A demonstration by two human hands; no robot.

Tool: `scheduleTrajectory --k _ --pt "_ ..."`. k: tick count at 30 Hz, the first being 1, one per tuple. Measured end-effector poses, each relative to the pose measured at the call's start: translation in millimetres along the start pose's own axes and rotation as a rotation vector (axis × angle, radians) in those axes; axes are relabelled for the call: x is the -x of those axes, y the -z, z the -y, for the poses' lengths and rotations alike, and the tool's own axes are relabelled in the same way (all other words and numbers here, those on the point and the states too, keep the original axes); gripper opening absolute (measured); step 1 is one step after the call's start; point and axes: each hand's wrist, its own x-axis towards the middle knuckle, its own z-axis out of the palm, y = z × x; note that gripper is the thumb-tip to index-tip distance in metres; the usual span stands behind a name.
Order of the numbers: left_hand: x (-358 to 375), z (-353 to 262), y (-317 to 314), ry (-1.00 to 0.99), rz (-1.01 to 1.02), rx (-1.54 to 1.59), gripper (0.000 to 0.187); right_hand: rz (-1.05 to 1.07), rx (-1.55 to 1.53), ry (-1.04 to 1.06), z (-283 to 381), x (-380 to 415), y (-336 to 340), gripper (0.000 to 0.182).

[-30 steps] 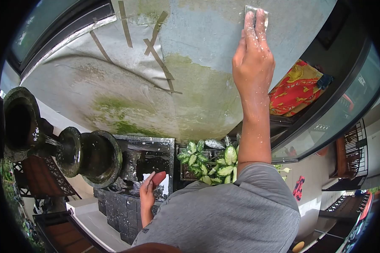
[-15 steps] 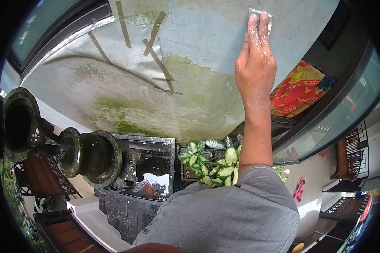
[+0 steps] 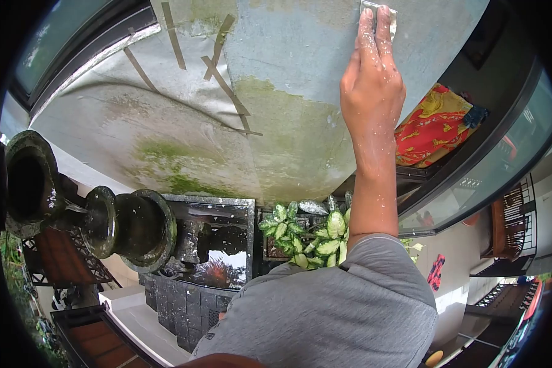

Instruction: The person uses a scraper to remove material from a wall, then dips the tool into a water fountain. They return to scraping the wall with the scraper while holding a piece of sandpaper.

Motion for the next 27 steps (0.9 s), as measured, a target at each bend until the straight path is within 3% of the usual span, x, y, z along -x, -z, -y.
scheduleTrajectory --k 1,2,4,5,7,8,10,13,15,19,20,22,26,27 --pt "-6 -11 3 0.369 -0.003 0.027 0.044 0.031 0.019 -0.012 2 -1 3 0.046" --pt "13 -54 42 0.366 0.0 0.024 0.044 0.032 0.025 -0.012 3 3 6 0.046" --pt "22 -82 70 0.258 0.067 0.033 0.053 0.123 -0.019 -0.095 5 14 12 0.046" --pt "11 -68 54 0.257 0.065 0.04 0.053 0.119 -0.023 -0.089 6 18 12 0.046" --pt "-4 -45 28 0.438 -0.133 0.138 0.061 0.136 0.033 -0.116 5 22 9 0.046" --pt "1 -43 28 0.437 -0.129 0.142 0.061 0.136 0.035 -0.11 4 21 10 0.046" --pt "9 -42 33 0.246 -0.099 0.121 0.06 0.127 0.034 -0.072 2 18 8 0.046" --pt "1 -10 4 0.182 -0.156 0.107 0.059 0.147 0.006 -0.072 -3 17 9 0.047" --pt "-7 9 -17 0.163 -0.091 0.113 0.058 0.14 -0.007 -0.059 -8 20 8 0.047" --pt "-6 10 -10 0.04 -0.057 0.041 0.057 0.108 -0.022 -0.034 -13 30 5 0.046" --pt "-6 7 -8 0.047 -0.068 0.048 0.057 0.101 -0.011 -0.029 -11 30 2 0.046" --pt "4 -4 3 0.279 -0.105 0.015 0.056 0.061 -0.058 0.018 -13 15 -4 0.046" --pt "10 -22 23 0.212 -0.074 0.153 0.058 0.042 -0.07 0.045 -7 0 3 0.046" --pt "11 -26 21 0.295 -0.101 0.162 0.059 0.04 -0.074 0.048 -6 3 3 0.046"
